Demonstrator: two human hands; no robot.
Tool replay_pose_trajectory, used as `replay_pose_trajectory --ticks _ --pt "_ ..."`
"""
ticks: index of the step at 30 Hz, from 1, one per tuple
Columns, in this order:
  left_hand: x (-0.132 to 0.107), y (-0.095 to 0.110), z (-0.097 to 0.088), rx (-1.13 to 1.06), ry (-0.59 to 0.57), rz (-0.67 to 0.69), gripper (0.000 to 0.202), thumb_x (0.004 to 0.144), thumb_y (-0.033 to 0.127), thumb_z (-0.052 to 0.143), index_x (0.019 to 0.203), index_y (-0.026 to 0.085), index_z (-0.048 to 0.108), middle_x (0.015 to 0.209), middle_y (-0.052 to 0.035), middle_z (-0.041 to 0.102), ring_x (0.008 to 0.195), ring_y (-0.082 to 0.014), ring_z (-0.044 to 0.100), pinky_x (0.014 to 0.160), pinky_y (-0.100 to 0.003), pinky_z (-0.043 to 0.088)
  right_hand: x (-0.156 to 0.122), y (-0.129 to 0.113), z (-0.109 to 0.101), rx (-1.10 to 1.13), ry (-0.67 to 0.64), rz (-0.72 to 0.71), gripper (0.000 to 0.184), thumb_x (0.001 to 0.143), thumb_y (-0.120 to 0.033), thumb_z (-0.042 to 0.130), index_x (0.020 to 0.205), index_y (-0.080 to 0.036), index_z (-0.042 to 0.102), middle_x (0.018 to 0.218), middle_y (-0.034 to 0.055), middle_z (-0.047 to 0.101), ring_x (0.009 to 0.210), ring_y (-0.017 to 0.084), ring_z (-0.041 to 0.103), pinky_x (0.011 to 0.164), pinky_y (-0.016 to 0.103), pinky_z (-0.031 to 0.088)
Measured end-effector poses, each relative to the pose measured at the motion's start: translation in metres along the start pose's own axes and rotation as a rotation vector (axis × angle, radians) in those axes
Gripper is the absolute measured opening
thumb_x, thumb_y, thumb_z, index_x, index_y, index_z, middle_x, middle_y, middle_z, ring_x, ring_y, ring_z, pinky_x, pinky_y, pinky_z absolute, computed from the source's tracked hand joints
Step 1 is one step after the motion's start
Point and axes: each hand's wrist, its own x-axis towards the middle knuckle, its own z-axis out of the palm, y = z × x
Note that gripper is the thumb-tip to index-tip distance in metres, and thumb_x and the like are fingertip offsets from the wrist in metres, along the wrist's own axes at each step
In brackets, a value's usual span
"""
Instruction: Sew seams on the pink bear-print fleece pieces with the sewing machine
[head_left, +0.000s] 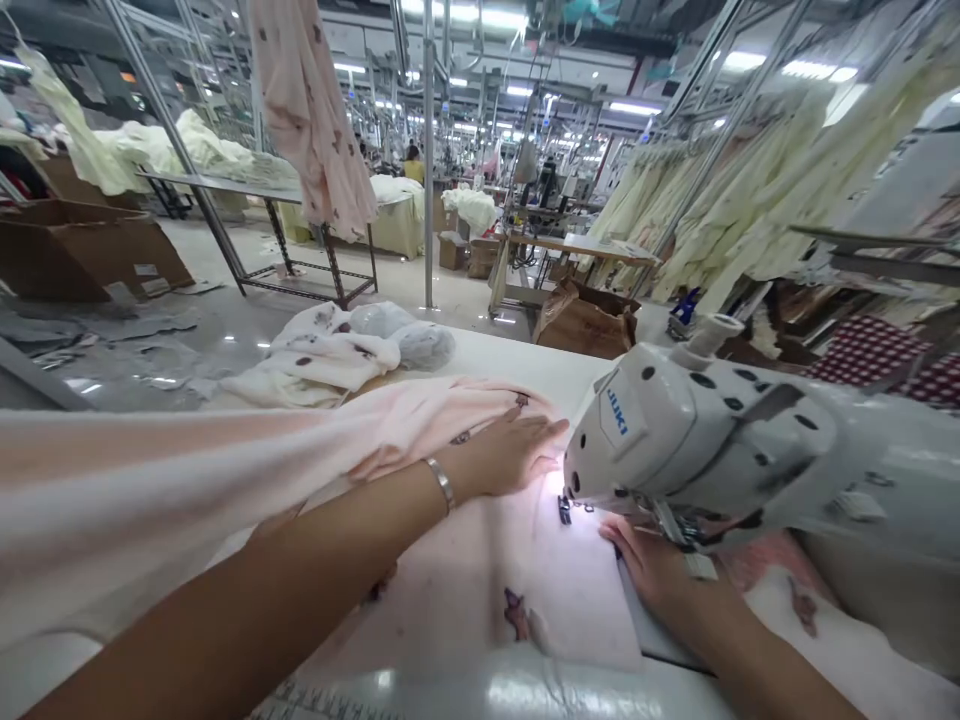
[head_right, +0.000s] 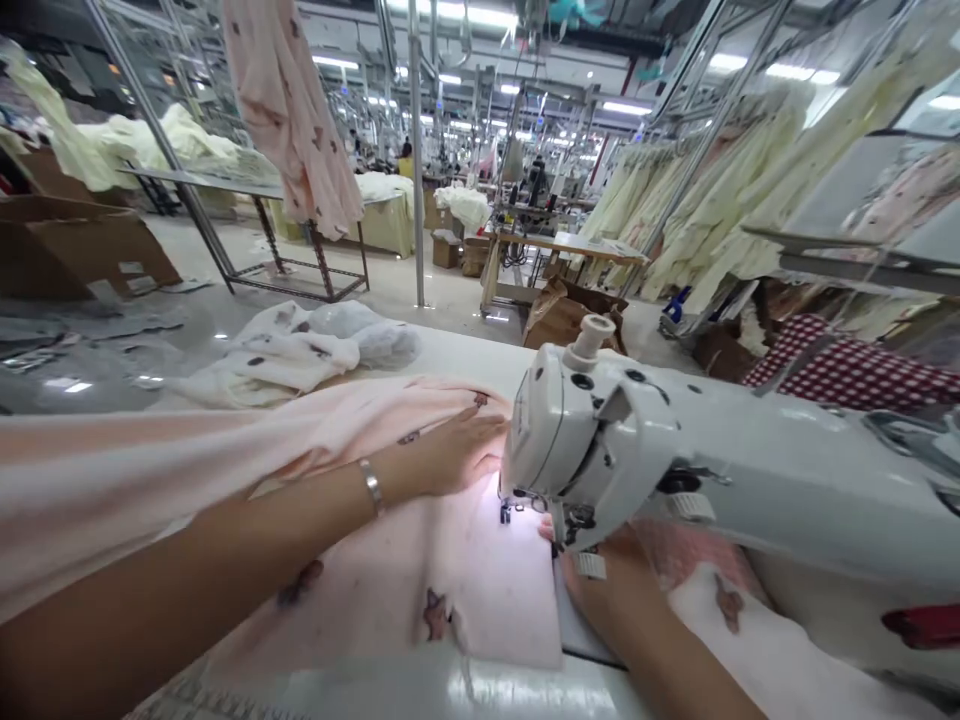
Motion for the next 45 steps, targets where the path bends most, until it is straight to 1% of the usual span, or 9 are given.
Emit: replay_pose_trajectory --ticks 4,8,12,18,23,30,35,40,45 --pt "-0.001 0.018 -0.014 0.012 0.067 -0.091 0.029 0.087 0.013 0.041 0.115 0.013 0.046 0.114 -0.0111 0.054 0.113 -0.0231 0.046 0.103 -0.044 0.028 -0.001 -0.013 -0.012 -0.015 0.014 -0.078 0.022 0.09 -0.023 0.043 0.093 -0.021 0.064 0.086 0.0096 0.066 0.076 0.025 0.06 0.066 0.037 0.046" --pt "-0.067 0.073 -0.024 -0.081 0.115 -0.142 0.022 0.082 0.031 0.052 0.097 0.015 0.05 0.103 -0.0102 0.054 0.097 -0.0248 0.05 0.09 -0.044 0.04 -0.007 -0.046 -0.03 0.145 -0.096 -0.244 0.02 0.091 -0.022 0.042 0.103 -0.018 0.057 0.083 0.0071 0.062 0.072 0.02 0.056 0.062 0.032 0.04" --pt "-0.115 0.098 -0.019 0.001 0.079 0.009 0.018 0.08 0.022 0.055 0.097 0.017 0.052 0.118 -0.0088 0.051 0.111 -0.0261 0.044 0.105 -0.053 0.021 -0.01 -0.065 -0.035 0.285 -0.27 -0.198 0.029 0.086 -0.046 0.053 0.097 -0.019 0.056 0.079 0.0032 0.056 0.069 0.018 0.047 0.064 0.032 0.032" --pt "-0.097 0.09 -0.027 -0.152 0.212 -0.036 0.015 0.086 0.011 0.037 0.078 0.017 0.049 0.087 -0.0035 0.058 0.084 -0.0163 0.052 0.101 -0.044 0.03 -0.011 -0.07 -0.037 0.275 -0.419 -0.227 0.057 0.075 -0.069 0.049 0.114 -0.027 0.052 0.079 0.0024 0.05 0.072 0.018 0.044 0.066 0.033 0.028" --pt "-0.097 0.1 -0.028 -0.095 -0.011 -0.108 0.015 0.081 0.029 0.055 0.088 0.016 0.052 0.092 -0.0059 0.057 0.09 -0.0226 0.05 0.1 -0.053 0.027 -0.013 -0.07 -0.035 0.279 -0.469 -0.232 0.065 0.07 -0.076 0.043 0.115 -0.031 0.053 0.08 0.0025 0.048 0.072 0.019 0.043 0.066 0.034 0.028" --pt "-0.096 0.093 -0.025 -0.151 0.116 -0.066 0.011 0.079 0.013 0.05 0.078 0.017 0.06 0.101 -0.0055 0.057 0.093 -0.0197 0.05 0.096 -0.043 0.035 -0.016 -0.062 -0.031 0.333 -0.141 -0.286 0.023 0.09 -0.032 0.049 0.107 -0.018 0.055 0.078 0.0027 0.048 0.072 0.016 0.041 0.066 0.032 0.028" --pt "-0.086 0.095 -0.025 -0.157 0.131 -0.094 0.017 0.085 0.017 0.046 0.074 0.016 0.058 0.08 -0.003 0.058 0.08 -0.0165 0.051 0.097 -0.041 0.036 -0.016 -0.066 -0.031 0.339 -0.295 -0.276 0.026 0.089 -0.036 0.049 0.108 -0.019 0.055 0.081 0.0042 0.05 0.073 0.018 0.043 0.066 0.034 0.029" --pt "-0.091 0.097 -0.007 0.026 0.037 0.023 0.019 0.089 0.018 0.044 0.075 0.016 0.056 0.079 -0.0024 0.057 0.082 -0.0167 0.051 0.103 -0.045 0.03 -0.018 -0.067 -0.029 0.386 -0.124 -0.21 0.008 0.086 -0.014 0.047 0.086 -0.016 0.054 0.073 0.0026 0.051 0.068 0.016 0.041 0.063 0.032 0.026" --pt "-0.1 0.095 -0.003 0.037 0.003 0.003 0.011 0.086 0.014 0.047 0.078 0.017 0.055 0.086 -0.0016 0.057 0.087 -0.0169 0.051 0.104 -0.045 0.027 -0.014 -0.071 -0.027 0.341 -0.079 -0.201 0.008 0.085 -0.013 0.05 0.087 -0.016 0.057 0.07 0.0028 0.053 0.066 0.016 0.041 0.062 0.032 0.025"
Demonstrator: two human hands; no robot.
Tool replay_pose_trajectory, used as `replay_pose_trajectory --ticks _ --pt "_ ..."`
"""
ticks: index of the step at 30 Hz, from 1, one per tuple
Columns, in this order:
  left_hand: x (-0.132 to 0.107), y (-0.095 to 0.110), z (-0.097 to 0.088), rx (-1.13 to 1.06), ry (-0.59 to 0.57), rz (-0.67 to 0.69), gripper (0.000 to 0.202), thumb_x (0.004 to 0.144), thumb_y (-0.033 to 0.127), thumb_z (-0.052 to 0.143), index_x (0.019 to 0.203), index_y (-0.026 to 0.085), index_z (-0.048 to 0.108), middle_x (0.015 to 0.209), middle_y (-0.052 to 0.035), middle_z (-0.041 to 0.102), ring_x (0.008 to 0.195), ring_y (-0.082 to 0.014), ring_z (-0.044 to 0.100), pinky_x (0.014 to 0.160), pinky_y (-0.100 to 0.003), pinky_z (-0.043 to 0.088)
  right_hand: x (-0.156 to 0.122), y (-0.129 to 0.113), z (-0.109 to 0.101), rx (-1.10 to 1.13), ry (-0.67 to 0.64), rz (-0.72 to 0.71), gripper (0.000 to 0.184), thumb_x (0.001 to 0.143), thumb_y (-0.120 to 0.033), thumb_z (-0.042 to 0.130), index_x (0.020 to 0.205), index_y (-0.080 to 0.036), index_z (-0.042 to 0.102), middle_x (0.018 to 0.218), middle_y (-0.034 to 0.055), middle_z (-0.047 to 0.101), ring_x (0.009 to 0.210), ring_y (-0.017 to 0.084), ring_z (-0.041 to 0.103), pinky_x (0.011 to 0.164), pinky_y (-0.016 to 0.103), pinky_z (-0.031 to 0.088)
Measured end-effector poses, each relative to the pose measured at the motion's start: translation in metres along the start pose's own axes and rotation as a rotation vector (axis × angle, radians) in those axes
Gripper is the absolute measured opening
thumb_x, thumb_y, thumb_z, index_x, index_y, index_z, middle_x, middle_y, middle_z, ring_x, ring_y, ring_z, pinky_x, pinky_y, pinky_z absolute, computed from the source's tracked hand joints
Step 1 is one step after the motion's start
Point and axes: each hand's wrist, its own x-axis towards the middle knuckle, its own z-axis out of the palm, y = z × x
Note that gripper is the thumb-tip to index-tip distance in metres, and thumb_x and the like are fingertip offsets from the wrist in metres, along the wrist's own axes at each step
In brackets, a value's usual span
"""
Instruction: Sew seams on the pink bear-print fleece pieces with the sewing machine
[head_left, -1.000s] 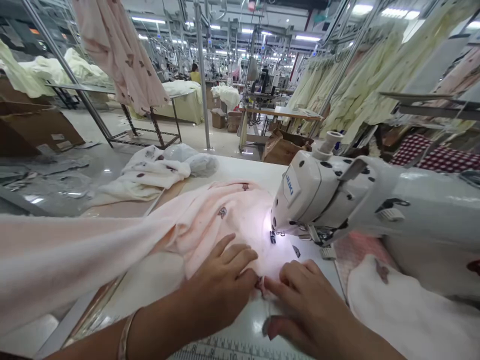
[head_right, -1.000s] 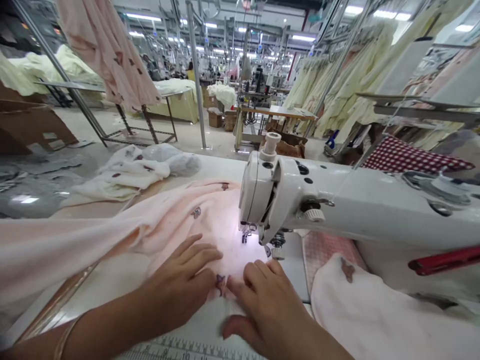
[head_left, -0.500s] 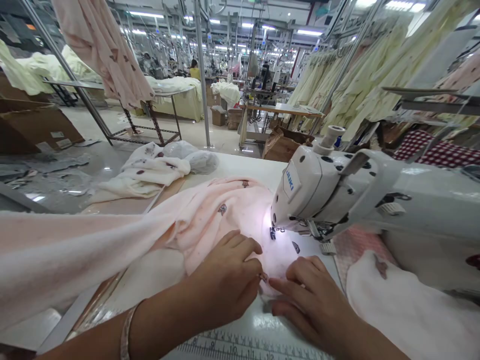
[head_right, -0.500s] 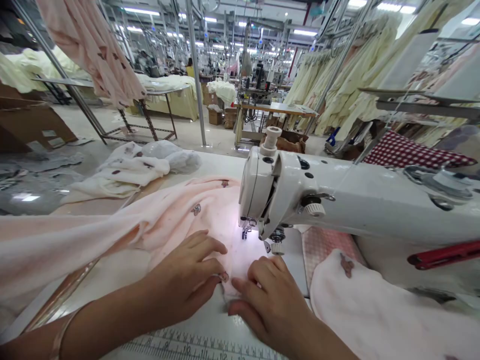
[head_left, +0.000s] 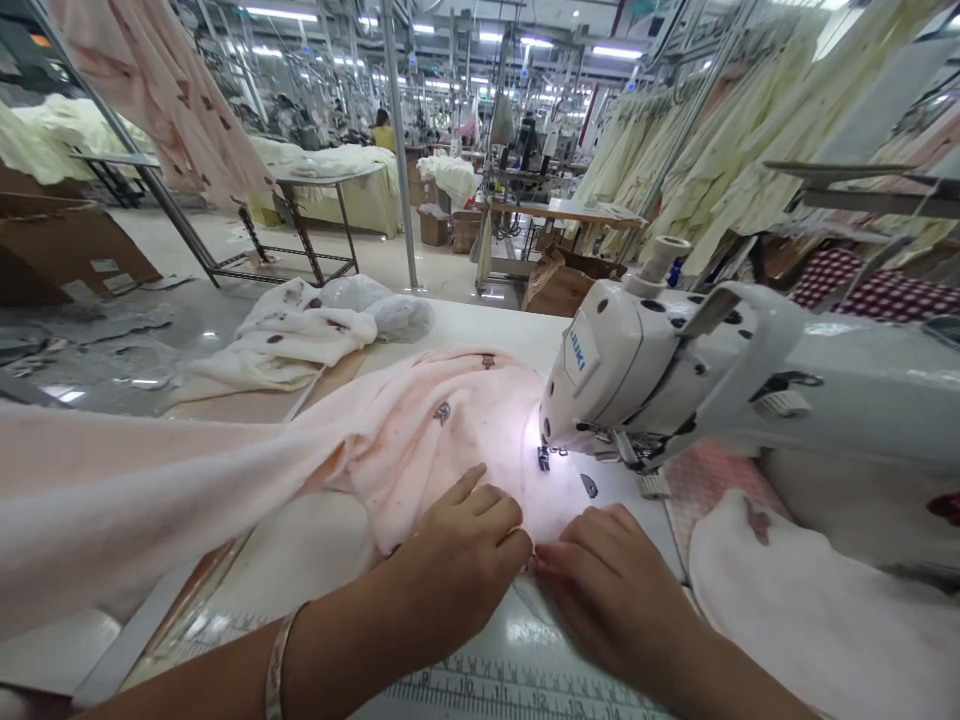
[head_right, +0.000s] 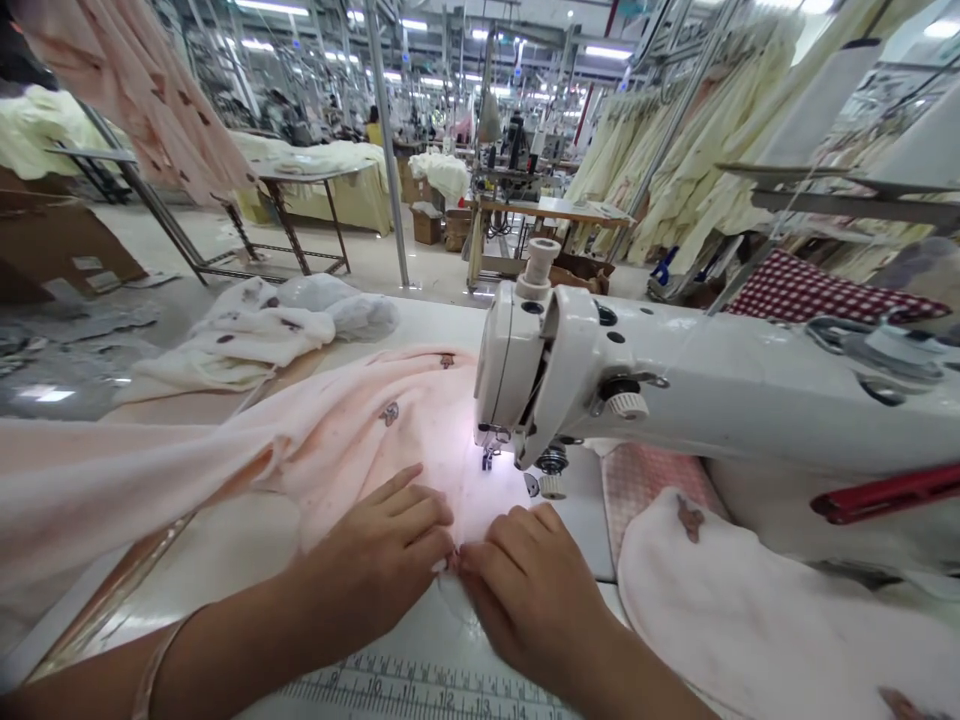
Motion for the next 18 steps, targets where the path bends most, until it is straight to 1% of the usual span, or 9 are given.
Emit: replay_pose_trajectory --ticks 2,4,6,8,10,15,18 --pt "-0.0012 -0.0002 -0.0022 -0.014 -0.011 -0.009 0.009 0.083 0.012 0.049 0.08 0.018 0.055 0.089 -0.0015 0.058 0.088 -0.0173 0.051 0.103 -0.045 0.027 0.0011 -0.0006 0.0015 -0.015 0.012 -0.05 0.01 0.085 -0.011 0.05 0.086 -0.016 0.059 0.069 0.003 0.054 0.065 0.016 0.041 0.061 0.031 0.024" --pt "-0.0013 0.0002 -0.0046 -0.03 -0.012 -0.023 0.008 0.083 0.013 0.05 0.08 0.018 0.056 0.089 -0.0012 0.059 0.087 -0.0176 0.052 0.101 -0.046 0.029 0.0011 -0.0009 0.0027 -0.015 0.02 -0.085 0.011 0.084 -0.01 0.049 0.085 -0.015 0.059 0.068 0.0034 0.055 0.065 0.016 0.042 0.06 0.031 0.025" --pt "-0.001 0.0007 -0.0062 -0.04 -0.009 -0.036 0.008 0.085 0.017 0.05 0.08 0.018 0.057 0.087 -0.0012 0.059 0.085 -0.0178 0.053 0.099 -0.046 0.031 0.0005 -0.0011 0.0033 -0.012 0.009 -0.086 0.011 0.084 -0.011 0.049 0.086 -0.016 0.059 0.069 0.0034 0.055 0.065 0.016 0.042 0.061 0.031 0.026" --pt "-0.0007 0.0011 -0.0062 -0.045 0.0 -0.047 0.012 0.087 0.021 0.049 0.079 0.018 0.057 0.087 -0.0012 0.06 0.084 -0.0179 0.053 0.099 -0.047 0.031 0.0002 -0.0012 0.0034 -0.025 -0.007 -0.062 0.011 0.084 -0.013 0.052 0.091 -0.016 0.059 0.071 0.0032 0.056 0.065 0.016 0.043 0.061 0.032 0.027" --pt "-0.0004 0.0012 -0.0049 -0.044 0.009 -0.05 0.012 0.087 0.019 0.049 0.079 0.018 0.057 0.087 -0.001 0.06 0.085 -0.0177 0.054 0.1 -0.047 0.03 0.0004 -0.0012 0.0029 -0.043 -0.001 -0.061 0.012 0.084 -0.014 0.053 0.094 -0.016 0.06 0.071 0.0028 0.056 0.065 0.015 0.044 0.061 0.031 0.028" --pt "-0.0004 -0.0002 0.0005 -0.072 0.009 -0.07 0.008 0.086 0.017 0.05 0.087 0.019 0.057 0.091 -0.0001 0.06 0.088 -0.0178 0.054 0.1 -0.045 0.028 0.0016 0.0002 0.0004 -0.052 0.07 -0.122 0.009 0.084 -0.01 0.051 0.086 -0.014 0.058 0.069 0.0019 0.057 0.064 0.013 0.046 0.061 0.031 0.031" --pt "-0.0013 -0.0011 0.0011 -0.082 0.005 -0.068 0.009 0.086 0.018 0.05 0.09 0.021 0.058 0.097 0.0005 0.061 0.09 -0.0172 0.055 0.101 -0.045 0.025 0.0017 0.0005 0.0006 -0.054 0.039 -0.137 0.01 0.083 -0.008 0.05 0.086 -0.014 0.058 0.069 0.0021 0.057 0.064 0.013 0.046 0.061 0.031 0.031"
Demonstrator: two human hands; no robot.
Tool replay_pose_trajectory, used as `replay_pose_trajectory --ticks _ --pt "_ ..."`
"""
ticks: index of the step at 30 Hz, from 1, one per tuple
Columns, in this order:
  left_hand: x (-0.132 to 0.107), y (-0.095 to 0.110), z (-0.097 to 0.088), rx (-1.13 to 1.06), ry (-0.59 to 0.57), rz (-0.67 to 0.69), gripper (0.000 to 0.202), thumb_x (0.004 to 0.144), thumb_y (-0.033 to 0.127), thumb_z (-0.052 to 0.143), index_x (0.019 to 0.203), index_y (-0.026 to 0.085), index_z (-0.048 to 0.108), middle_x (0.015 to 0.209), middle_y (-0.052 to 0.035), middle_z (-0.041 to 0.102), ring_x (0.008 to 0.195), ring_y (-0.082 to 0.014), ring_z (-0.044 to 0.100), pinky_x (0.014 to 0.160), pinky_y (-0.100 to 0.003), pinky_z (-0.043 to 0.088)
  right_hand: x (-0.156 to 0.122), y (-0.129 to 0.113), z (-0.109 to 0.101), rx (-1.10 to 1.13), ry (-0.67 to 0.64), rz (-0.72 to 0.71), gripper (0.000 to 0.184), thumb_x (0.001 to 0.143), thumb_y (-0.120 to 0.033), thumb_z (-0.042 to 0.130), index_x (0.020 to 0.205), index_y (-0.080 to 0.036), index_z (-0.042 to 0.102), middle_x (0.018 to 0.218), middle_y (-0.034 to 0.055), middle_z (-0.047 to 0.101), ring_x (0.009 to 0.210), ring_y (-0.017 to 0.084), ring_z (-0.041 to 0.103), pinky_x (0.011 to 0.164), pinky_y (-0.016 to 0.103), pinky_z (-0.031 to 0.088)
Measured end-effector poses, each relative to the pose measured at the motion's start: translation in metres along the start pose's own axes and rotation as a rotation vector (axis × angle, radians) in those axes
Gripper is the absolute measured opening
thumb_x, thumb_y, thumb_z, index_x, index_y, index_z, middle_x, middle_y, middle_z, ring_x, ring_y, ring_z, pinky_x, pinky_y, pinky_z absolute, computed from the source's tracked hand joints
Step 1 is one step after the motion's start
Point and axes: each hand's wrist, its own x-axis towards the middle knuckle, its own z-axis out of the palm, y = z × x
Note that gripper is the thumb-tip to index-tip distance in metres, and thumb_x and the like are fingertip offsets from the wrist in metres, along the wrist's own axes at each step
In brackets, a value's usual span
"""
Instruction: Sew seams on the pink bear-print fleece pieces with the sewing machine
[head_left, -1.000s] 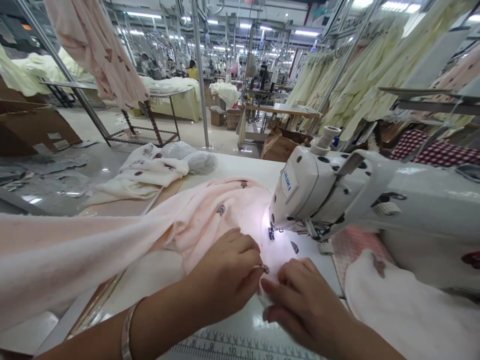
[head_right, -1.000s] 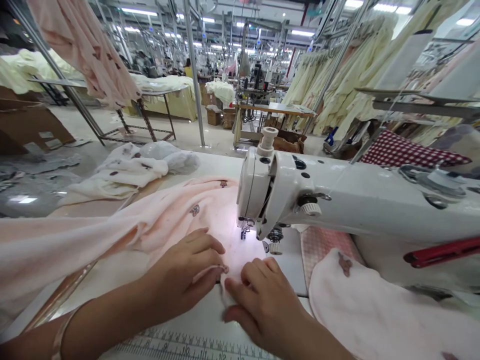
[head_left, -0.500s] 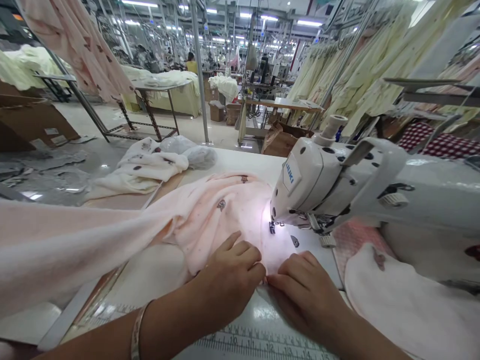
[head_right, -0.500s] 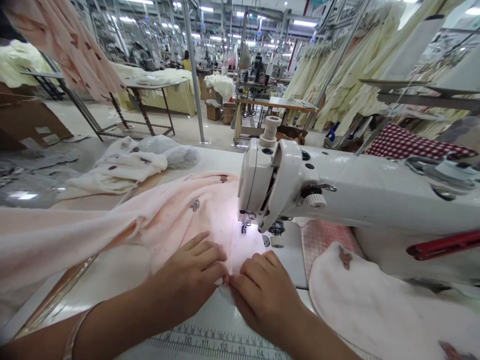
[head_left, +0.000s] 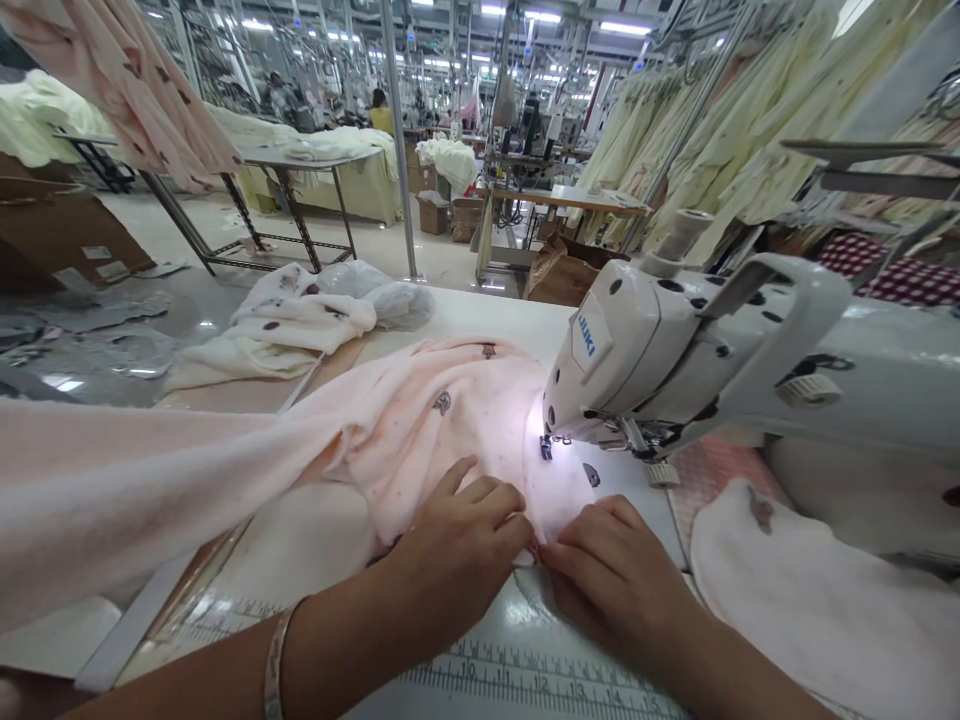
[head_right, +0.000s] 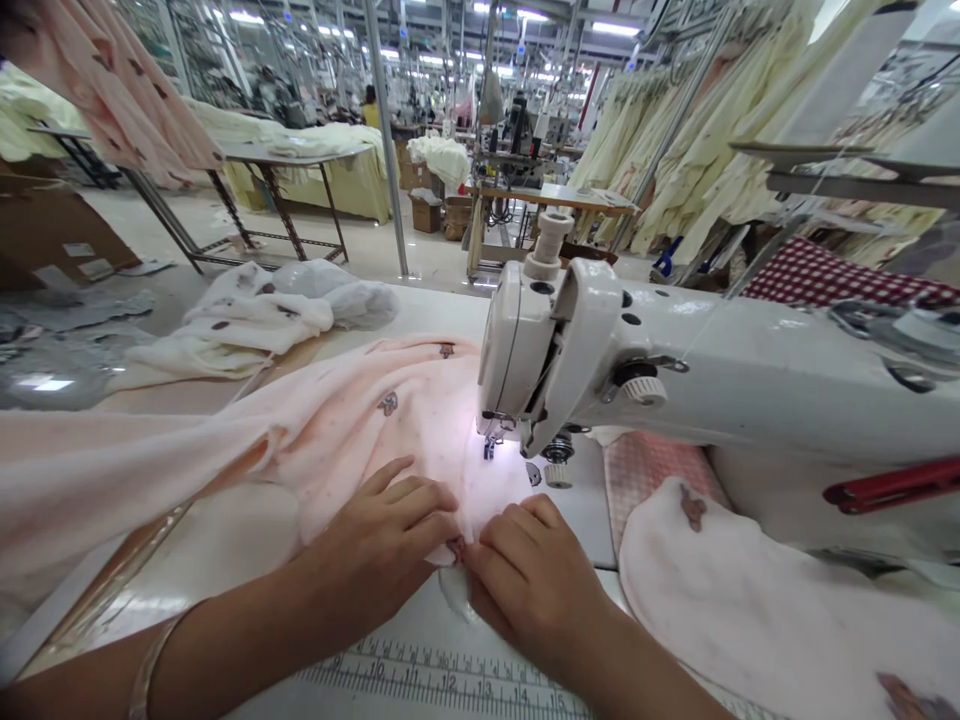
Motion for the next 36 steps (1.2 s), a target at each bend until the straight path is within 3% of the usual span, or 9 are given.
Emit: replay_pose_trajectory --ticks 7,11,14,17,21,26,30,33,36 --pt "0.002 0.014 -0.013 0.023 -0.108 -0.059 0.016 0.09 0.028 0.045 0.085 0.018 0.057 0.112 -0.0048 0.059 0.104 -0.0227 0.053 0.104 -0.053 0.02 -0.006 -0.003 -0.001 0.096 -0.136 0.056 0.017 0.082 -0.011 0.051 0.097 -0.015 0.057 0.078 0.0047 0.056 0.07 0.017 0.045 0.062 0.034 0.032" --pt "0.003 0.018 -0.003 0.096 -0.085 -0.111 0.02 0.088 0.016 0.039 0.102 0.013 0.052 0.129 -0.0143 0.048 0.126 -0.0269 0.038 0.107 -0.052 0.018 -0.008 -0.004 -0.005 0.097 -0.191 0.079 0.022 0.084 -0.013 0.049 0.104 -0.016 0.057 0.082 0.0056 0.054 0.074 0.018 0.047 0.063 0.034 0.035" --pt "0.011 0.006 0.006 0.098 -0.069 -0.067 0.029 0.085 0.016 0.041 0.114 0.01 0.045 0.132 -0.0165 0.046 0.129 -0.0273 0.033 0.108 -0.052 0.017 -0.005 0.004 -0.005 0.068 -0.191 0.085 0.018 0.087 -0.016 0.046 0.099 -0.016 0.06 0.077 0.0048 0.054 0.071 0.017 0.047 0.061 0.032 0.036" --pt "0.03 -0.015 0.008 0.046 -0.013 -0.028 0.037 0.085 0.023 0.042 0.119 0.009 0.039 0.126 -0.0172 0.05 0.123 -0.0275 0.041 0.107 -0.053 0.018 0.002 0.022 -0.002 0.021 -0.198 0.124 0.02 0.09 -0.021 0.043 0.095 -0.017 0.061 0.075 0.0045 0.053 0.069 0.016 0.047 0.061 0.031 0.038" --pt "0.053 -0.034 0.006 -0.017 0.002 -0.04 0.032 0.084 0.029 0.048 0.111 0.012 0.044 0.106 -0.0109 0.061 0.104 -0.0265 0.055 0.106 -0.056 0.014 0.007 0.043 0.0 -0.048 -0.224 0.19 0.021 0.091 -0.024 0.042 0.099 -0.019 0.061 0.086 0.0068 0.056 0.079 0.018 0.052 0.07 0.032 0.041" --pt "0.047 -0.027 0.006 -0.023 0.026 -0.03 0.038 0.084 0.025 0.046 0.118 0.011 0.038 0.119 -0.015 0.053 0.113 -0.0284 0.047 0.103 -0.058 0.013 0.002 0.037 -0.003 0.049 -0.29 0.234 0.018 0.089 -0.023 0.045 0.101 -0.022 0.058 0.084 0.0041 0.054 0.073 0.017 0.051 0.067 0.032 0.041" --pt "0.042 -0.02 0.004 0.006 0.021 -0.042 0.028 0.082 0.023 0.048 0.108 0.013 0.047 0.112 -0.0117 0.055 0.107 -0.0268 0.049 0.101 -0.059 0.015 -0.001 0.028 -0.003 0.129 -0.267 0.263 0.018 0.09 -0.022 0.042 0.099 -0.02 0.059 0.081 0.0035 0.053 0.071 0.016 0.051 0.065 0.032 0.041" --pt "0.044 -0.021 0.003 0.059 0.022 0.013 0.012 0.083 0.021 0.047 0.09 0.015 0.055 0.101 -0.0075 0.057 0.097 -0.0232 0.05 0.099 -0.054 0.022 -0.002 0.029 -0.001 0.152 -0.223 0.259 0.021 0.09 -0.021 0.043 0.1 -0.019 0.061 0.082 0.0047 0.056 0.071 0.016 0.052 0.065 0.032 0.043" --pt "0.047 -0.024 0.005 0.045 0.01 0.147 0.019 0.087 0.018 0.043 0.075 0.015 0.058 0.086 -0.0053 0.057 0.083 -0.0182 0.05 0.089 -0.04 0.035 -0.004 0.038 0.002 0.29 -0.108 0.407 0.021 0.088 -0.028 0.047 0.093 -0.022 0.066 0.079 0.0038 0.062 0.071 0.016 0.057 0.064 0.031 0.046"
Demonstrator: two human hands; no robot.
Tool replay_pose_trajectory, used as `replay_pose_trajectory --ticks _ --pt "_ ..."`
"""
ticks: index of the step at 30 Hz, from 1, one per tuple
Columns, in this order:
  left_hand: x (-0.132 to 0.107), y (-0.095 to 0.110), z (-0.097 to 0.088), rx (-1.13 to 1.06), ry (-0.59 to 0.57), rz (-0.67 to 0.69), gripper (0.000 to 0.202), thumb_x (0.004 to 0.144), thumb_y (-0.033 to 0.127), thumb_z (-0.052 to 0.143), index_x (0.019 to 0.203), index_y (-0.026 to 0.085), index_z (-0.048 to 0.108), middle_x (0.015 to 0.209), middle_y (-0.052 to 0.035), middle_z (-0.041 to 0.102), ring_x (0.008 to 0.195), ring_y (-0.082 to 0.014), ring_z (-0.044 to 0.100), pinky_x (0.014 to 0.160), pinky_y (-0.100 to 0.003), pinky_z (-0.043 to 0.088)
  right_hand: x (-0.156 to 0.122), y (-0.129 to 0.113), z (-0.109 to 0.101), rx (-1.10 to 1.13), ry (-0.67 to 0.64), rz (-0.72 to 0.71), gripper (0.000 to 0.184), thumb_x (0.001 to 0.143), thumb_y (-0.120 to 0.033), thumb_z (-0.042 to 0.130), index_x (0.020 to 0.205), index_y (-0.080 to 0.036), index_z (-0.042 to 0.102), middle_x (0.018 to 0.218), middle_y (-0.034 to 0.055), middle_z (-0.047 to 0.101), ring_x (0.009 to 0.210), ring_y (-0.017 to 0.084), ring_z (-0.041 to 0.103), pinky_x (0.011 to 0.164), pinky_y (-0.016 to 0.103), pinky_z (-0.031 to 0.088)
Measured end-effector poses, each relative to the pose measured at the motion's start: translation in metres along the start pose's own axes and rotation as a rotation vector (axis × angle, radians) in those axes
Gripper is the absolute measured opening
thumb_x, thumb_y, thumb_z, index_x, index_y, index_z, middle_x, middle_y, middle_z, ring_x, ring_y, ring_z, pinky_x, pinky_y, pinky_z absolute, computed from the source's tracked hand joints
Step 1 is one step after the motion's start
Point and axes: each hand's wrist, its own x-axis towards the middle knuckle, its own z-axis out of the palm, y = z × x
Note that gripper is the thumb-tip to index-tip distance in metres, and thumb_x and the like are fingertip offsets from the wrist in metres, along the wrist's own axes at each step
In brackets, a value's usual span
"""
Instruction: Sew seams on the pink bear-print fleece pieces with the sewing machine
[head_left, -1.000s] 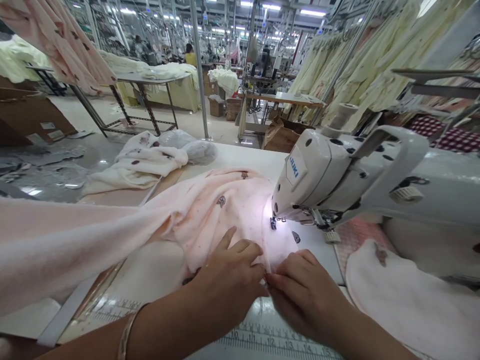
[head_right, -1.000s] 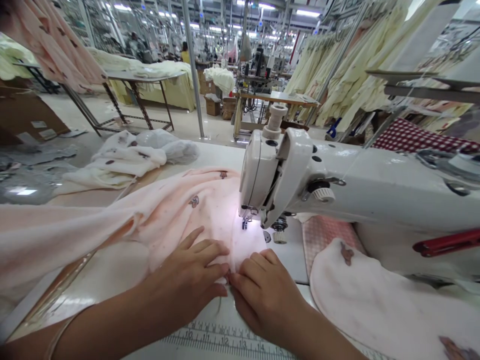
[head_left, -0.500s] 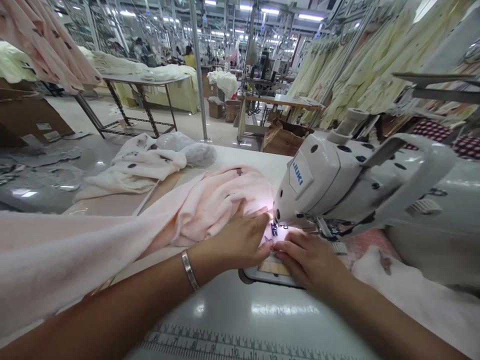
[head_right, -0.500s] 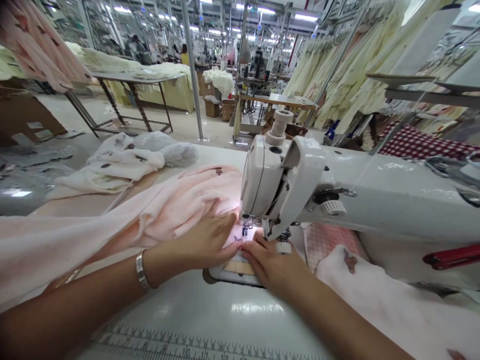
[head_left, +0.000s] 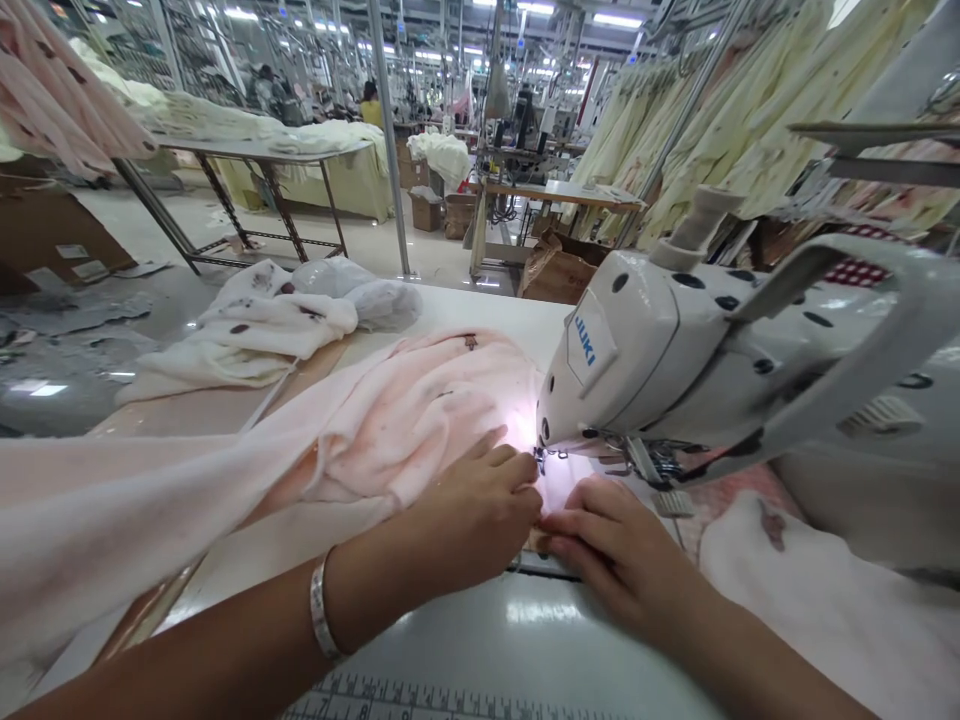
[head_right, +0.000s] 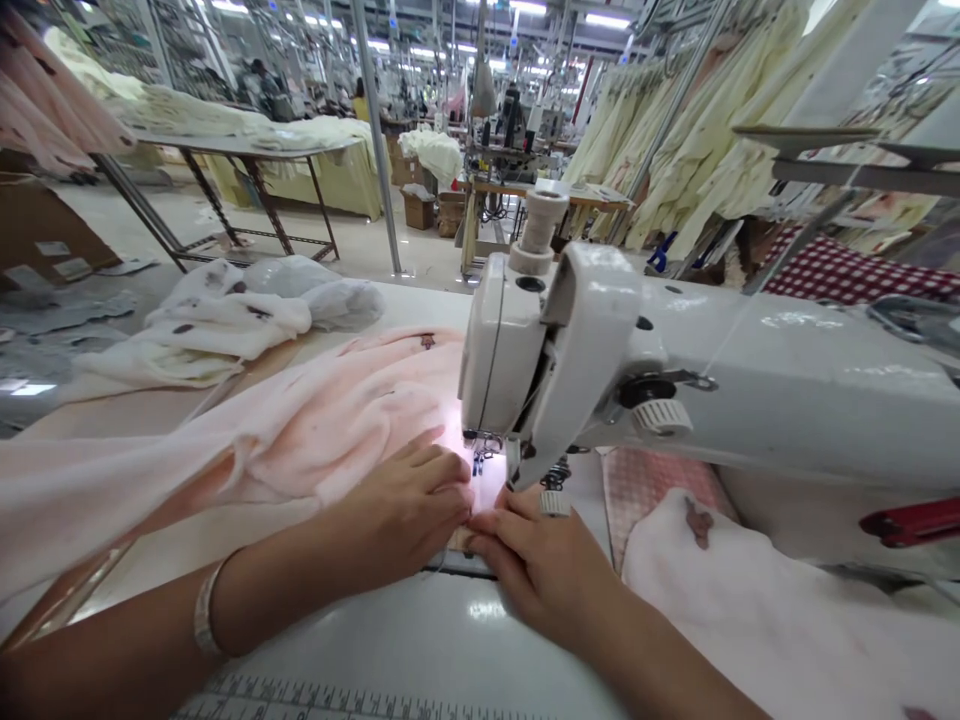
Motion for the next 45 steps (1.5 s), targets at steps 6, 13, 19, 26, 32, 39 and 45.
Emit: replay_pose_trajectory --ticks 6,13,19,26,32,39,45 --pt "0.001 -0.003 0.002 -0.077 0.045 0.039 0.019 0.087 0.016 0.047 0.079 0.016 0.063 0.084 -0.0039 0.06 0.078 -0.0162 0.05 0.078 -0.033 0.038 0.006 0.023 -0.005 0.074 0.229 0.276 0.038 0.093 -0.029 0.032 0.087 -0.017 0.067 0.07 0.0038 0.067 0.066 0.016 0.065 0.057 0.026 0.052" --pt "0.0 -0.005 0.003 -0.076 0.054 -0.035 0.021 0.091 0.021 0.046 0.078 0.018 0.063 0.087 0.0005 0.062 0.082 -0.0133 0.054 0.091 -0.035 0.033 -0.002 0.017 -0.008 -0.247 0.137 0.171 0.028 0.085 -0.036 0.047 0.092 -0.019 0.068 0.093 0.0101 0.068 0.096 0.03 0.058 0.086 0.049 0.044" --pt "0.014 -0.019 0.004 -0.059 0.078 -0.119 0.018 0.088 0.026 0.053 0.078 0.019 0.065 0.082 -0.0007 0.06 0.08 -0.0146 0.052 0.088 -0.033 0.035 0.007 0.02 -0.007 -0.442 0.114 0.204 0.023 0.086 -0.029 0.047 0.084 -0.021 0.068 0.082 0.0103 0.066 0.09 0.032 0.058 0.08 0.05 0.042" --pt "0.022 -0.044 -0.037 0.155 -0.194 0.168 0.021 0.087 0.016 0.049 0.099 0.026 0.064 0.096 -0.0032 0.057 0.097 -0.0201 0.048 0.09 -0.037 0.033 0.005 0.026 -0.01 -0.522 0.115 0.153 0.018 0.083 -0.025 0.051 0.077 -0.021 0.068 0.071 0.0066 0.064 0.076 0.026 0.058 0.072 0.042 0.045" --pt "-0.011 0.01 -0.01 0.23 -0.209 -0.096 0.048 0.09 0.045 0.043 0.124 0.012 0.05 0.112 -0.0121 0.054 0.095 -0.0253 0.049 0.081 -0.039 0.042 -0.001 0.014 -0.019 -0.452 0.121 -0.069 0.022 0.087 -0.022 0.044 0.084 -0.021 0.066 0.074 0.0051 0.063 0.072 0.02 0.056 0.067 0.035 0.043" --pt "-0.018 0.041 0.002 0.191 -0.154 -0.208 0.08 0.077 0.072 0.039 0.117 0.004 0.054 0.108 -0.0148 0.057 0.095 -0.0284 0.049 0.082 -0.042 0.044 -0.006 -0.012 -0.007 -0.237 0.003 -0.275 0.02 0.087 -0.016 0.043 0.093 -0.019 0.062 0.068 0.0022 0.054 0.062 0.016 0.044 0.058 0.029 0.032" --pt "0.007 0.017 -0.023 0.138 -0.234 -0.258 0.05 0.084 0.055 0.048 0.103 0.009 0.056 0.1 -0.0131 0.058 0.092 -0.0276 0.051 0.077 -0.041 0.044 -0.005 -0.005 -0.003 -0.251 0.05 -0.195 0.02 0.09 -0.019 0.043 0.093 -0.019 0.063 0.069 0.0026 0.054 0.065 0.016 0.046 0.059 0.027 0.035"
